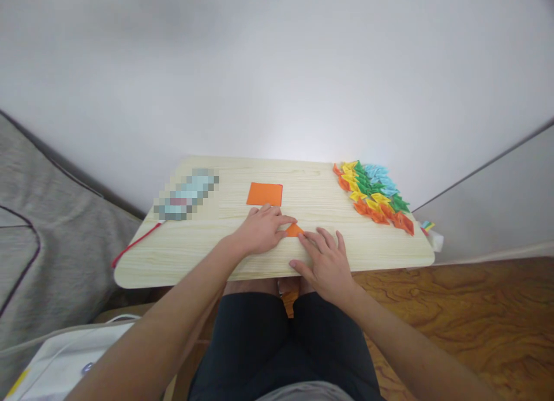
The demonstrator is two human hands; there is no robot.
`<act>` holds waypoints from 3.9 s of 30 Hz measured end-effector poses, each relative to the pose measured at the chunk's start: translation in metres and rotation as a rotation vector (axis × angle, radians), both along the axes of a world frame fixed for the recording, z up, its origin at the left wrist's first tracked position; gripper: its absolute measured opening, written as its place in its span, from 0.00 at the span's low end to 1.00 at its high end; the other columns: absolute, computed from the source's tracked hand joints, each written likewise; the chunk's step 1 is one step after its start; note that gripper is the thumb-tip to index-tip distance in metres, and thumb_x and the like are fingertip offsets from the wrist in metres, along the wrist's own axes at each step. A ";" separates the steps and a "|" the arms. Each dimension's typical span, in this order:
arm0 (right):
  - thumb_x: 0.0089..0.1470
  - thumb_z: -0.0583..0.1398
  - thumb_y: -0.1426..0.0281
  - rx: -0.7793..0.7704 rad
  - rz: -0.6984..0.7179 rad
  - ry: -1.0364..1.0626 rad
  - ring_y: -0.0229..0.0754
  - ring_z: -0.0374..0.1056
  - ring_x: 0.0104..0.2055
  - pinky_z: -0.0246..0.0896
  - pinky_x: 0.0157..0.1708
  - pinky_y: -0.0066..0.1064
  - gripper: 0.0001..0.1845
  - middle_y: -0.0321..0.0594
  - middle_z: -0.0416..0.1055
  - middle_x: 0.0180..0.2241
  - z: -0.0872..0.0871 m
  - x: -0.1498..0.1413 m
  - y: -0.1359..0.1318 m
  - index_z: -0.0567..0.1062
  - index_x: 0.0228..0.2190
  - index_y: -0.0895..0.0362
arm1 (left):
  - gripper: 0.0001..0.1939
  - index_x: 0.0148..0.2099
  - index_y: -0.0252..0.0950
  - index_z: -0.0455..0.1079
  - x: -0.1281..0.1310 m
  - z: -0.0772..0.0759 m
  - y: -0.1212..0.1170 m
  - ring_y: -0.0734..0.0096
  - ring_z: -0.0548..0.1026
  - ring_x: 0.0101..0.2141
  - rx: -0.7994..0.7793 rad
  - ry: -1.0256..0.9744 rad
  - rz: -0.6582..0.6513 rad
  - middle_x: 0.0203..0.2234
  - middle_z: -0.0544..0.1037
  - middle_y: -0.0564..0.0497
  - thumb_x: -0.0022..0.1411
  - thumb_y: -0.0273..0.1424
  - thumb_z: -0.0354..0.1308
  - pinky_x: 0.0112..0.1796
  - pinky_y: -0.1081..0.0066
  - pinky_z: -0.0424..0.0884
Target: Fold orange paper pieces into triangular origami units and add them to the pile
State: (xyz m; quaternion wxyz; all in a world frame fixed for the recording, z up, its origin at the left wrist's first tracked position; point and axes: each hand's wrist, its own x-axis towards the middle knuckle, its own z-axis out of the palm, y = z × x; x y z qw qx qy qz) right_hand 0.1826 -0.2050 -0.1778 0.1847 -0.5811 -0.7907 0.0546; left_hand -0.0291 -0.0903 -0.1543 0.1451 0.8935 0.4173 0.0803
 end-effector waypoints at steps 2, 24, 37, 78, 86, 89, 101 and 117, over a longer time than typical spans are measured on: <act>0.63 0.63 0.52 -0.004 0.018 0.051 0.62 0.57 0.67 0.36 0.69 0.65 0.29 0.48 0.73 0.59 0.000 0.001 0.004 0.72 0.61 0.50 | 0.19 0.58 0.50 0.75 0.004 0.002 0.001 0.51 0.70 0.52 -0.011 0.009 0.006 0.47 0.76 0.45 0.67 0.34 0.57 0.53 0.53 0.63; 0.54 0.66 0.73 -0.145 0.059 0.771 0.42 0.73 0.35 0.69 0.42 0.38 0.13 0.33 0.75 0.32 0.020 0.007 0.115 0.71 0.41 0.53 | 0.02 0.36 0.39 0.69 0.009 0.028 0.031 0.69 0.70 0.30 -0.410 -0.540 0.136 0.28 0.74 0.55 0.63 0.29 0.59 0.31 0.70 0.62; 0.56 0.70 0.68 0.127 0.181 1.408 0.37 0.73 0.30 0.69 0.33 0.29 0.17 0.31 0.73 0.28 0.155 -0.006 0.199 0.75 0.46 0.54 | 0.08 0.39 0.37 0.66 0.048 0.134 0.120 0.74 0.70 0.31 -0.320 -1.244 0.001 0.28 0.71 0.56 0.67 0.34 0.61 0.34 0.73 0.67; 0.61 0.68 0.72 0.036 0.462 1.356 0.38 0.74 0.35 0.74 0.38 0.32 0.15 0.34 0.77 0.35 0.173 0.003 0.186 0.77 0.49 0.48 | 0.04 0.43 0.37 0.73 0.058 0.152 0.092 0.73 0.75 0.31 -0.888 -1.654 -0.145 0.29 0.77 0.50 0.70 0.32 0.59 0.35 0.74 0.70; 0.60 0.68 0.73 0.087 0.465 1.352 0.39 0.74 0.33 0.76 0.34 0.33 0.15 0.34 0.77 0.34 0.171 0.006 0.187 0.79 0.48 0.48 | 0.05 0.43 0.37 0.73 0.063 0.151 0.091 0.73 0.75 0.31 -0.926 -1.662 -0.123 0.33 0.78 0.49 0.69 0.33 0.61 0.37 0.72 0.72; 0.60 0.68 0.74 0.085 0.482 1.352 0.38 0.75 0.33 0.77 0.34 0.32 0.15 0.34 0.77 0.34 0.170 0.006 0.188 0.79 0.48 0.47 | 0.05 0.43 0.36 0.72 0.064 0.151 0.092 0.72 0.75 0.31 -0.942 -1.667 -0.152 0.33 0.77 0.48 0.69 0.32 0.60 0.37 0.72 0.71; 0.60 0.68 0.75 0.093 0.500 1.342 0.34 0.70 0.28 0.71 0.28 0.27 0.17 0.33 0.77 0.34 0.170 0.007 0.190 0.79 0.48 0.47 | 0.08 0.43 0.37 0.73 0.063 0.149 0.093 0.76 0.67 0.27 -0.957 -1.650 -0.129 0.29 0.71 0.52 0.67 0.35 0.63 0.30 0.75 0.64; 0.58 0.68 0.71 0.025 0.364 1.305 0.38 0.65 0.31 0.64 0.33 0.31 0.15 0.33 0.71 0.30 0.167 0.009 0.190 0.77 0.48 0.49 | 0.07 0.44 0.38 0.74 0.060 0.149 0.087 0.77 0.58 0.25 -0.518 -1.442 -0.061 0.23 0.66 0.57 0.70 0.37 0.62 0.27 0.76 0.57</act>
